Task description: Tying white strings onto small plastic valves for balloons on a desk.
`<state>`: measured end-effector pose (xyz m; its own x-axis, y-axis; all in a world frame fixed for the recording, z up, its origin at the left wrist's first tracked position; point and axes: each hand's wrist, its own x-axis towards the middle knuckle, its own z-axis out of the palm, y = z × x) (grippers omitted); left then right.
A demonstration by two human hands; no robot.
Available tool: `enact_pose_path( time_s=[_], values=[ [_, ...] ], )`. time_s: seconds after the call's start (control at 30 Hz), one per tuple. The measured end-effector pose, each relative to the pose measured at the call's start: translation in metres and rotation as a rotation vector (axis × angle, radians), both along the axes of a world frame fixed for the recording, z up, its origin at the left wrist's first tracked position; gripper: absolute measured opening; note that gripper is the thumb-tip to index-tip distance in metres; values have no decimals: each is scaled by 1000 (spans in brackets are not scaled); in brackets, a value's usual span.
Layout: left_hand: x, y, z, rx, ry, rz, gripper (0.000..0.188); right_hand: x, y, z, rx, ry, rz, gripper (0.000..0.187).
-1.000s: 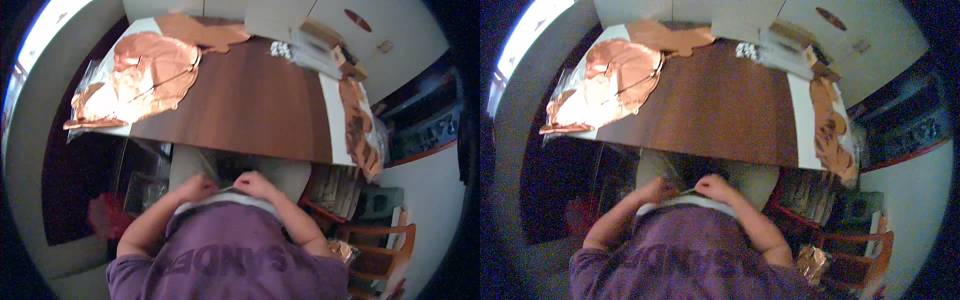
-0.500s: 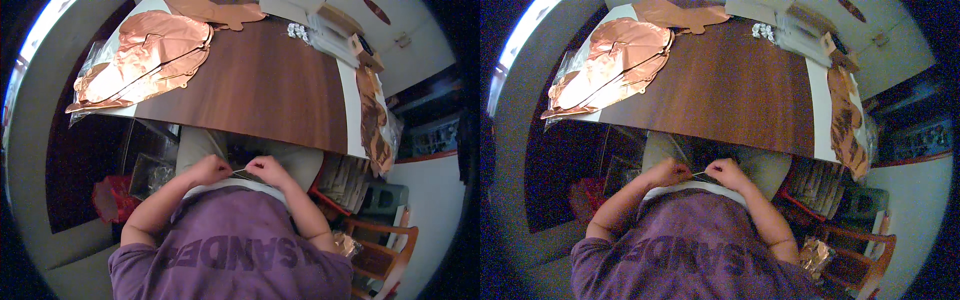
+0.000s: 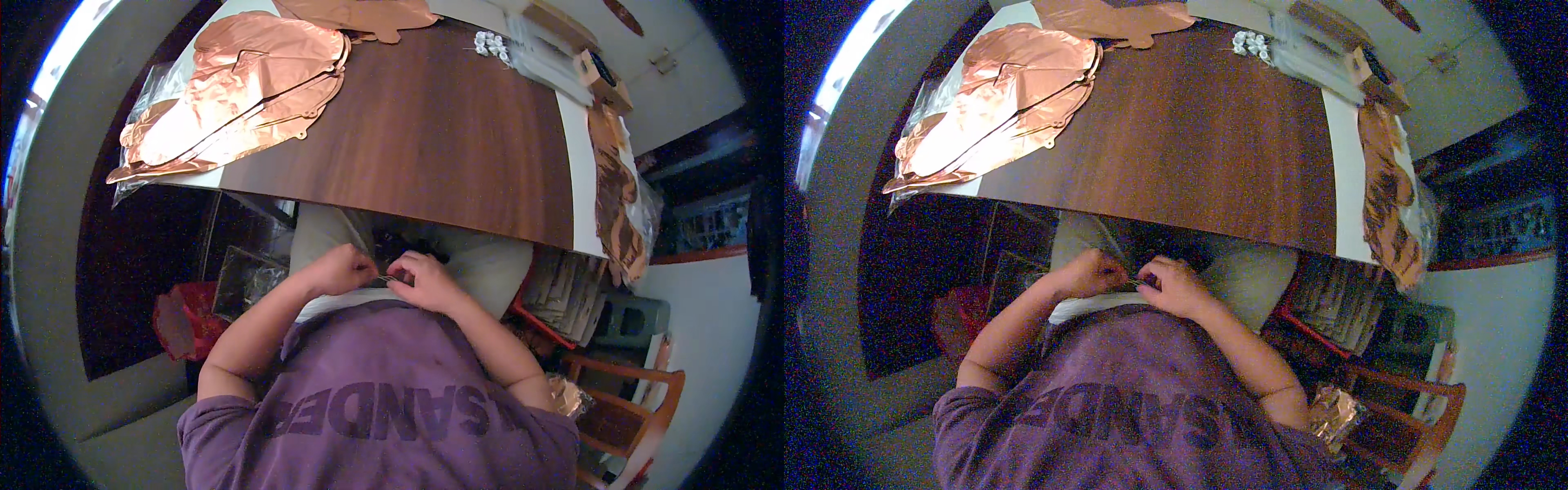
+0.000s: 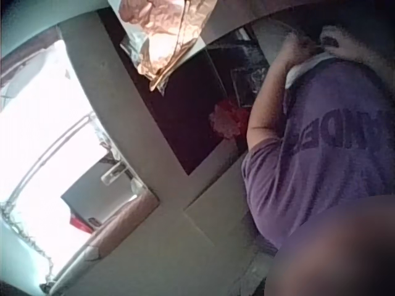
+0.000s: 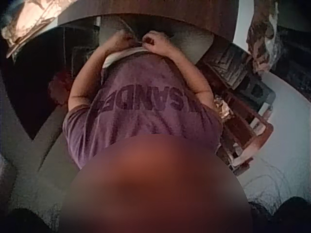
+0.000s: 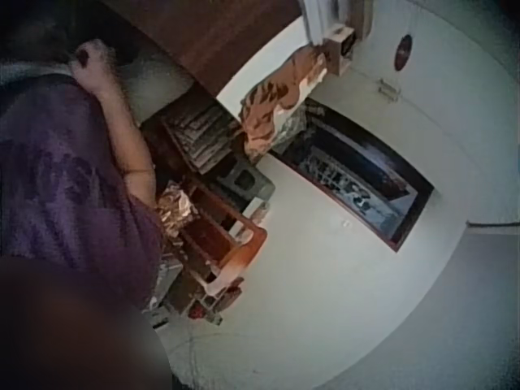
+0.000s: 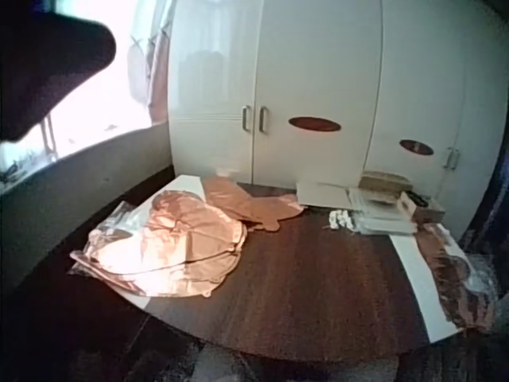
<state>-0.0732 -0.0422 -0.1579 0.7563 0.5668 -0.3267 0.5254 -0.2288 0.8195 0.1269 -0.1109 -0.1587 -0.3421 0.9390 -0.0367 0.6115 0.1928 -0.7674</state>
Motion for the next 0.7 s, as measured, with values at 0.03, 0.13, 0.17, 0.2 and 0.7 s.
enact_pose_path(
  time_s=[0.03, 0.13, 0.17, 0.2, 0.7],
  values=[
    [0, 0, 1, 0, 1, 1, 20, 0, 1, -2, -50, 53, -22, 15],
    [0, 0, 3, 41, -8, 0, 20, 2, 5, -10, -109, 108, -14, 16],
    [0, 0, 4, 28, 14, -9, 18, 2, 7, -12, -118, 113, 17, 17],
    [0, 0, 4, 14, 35, -19, 17, 1, 8, -11, -119, 113, 19, 17],
    [2, 6, 19, -15, -30, 20, 24, 8, 15, 2, -43, 180, -56, 10]
  ],
)
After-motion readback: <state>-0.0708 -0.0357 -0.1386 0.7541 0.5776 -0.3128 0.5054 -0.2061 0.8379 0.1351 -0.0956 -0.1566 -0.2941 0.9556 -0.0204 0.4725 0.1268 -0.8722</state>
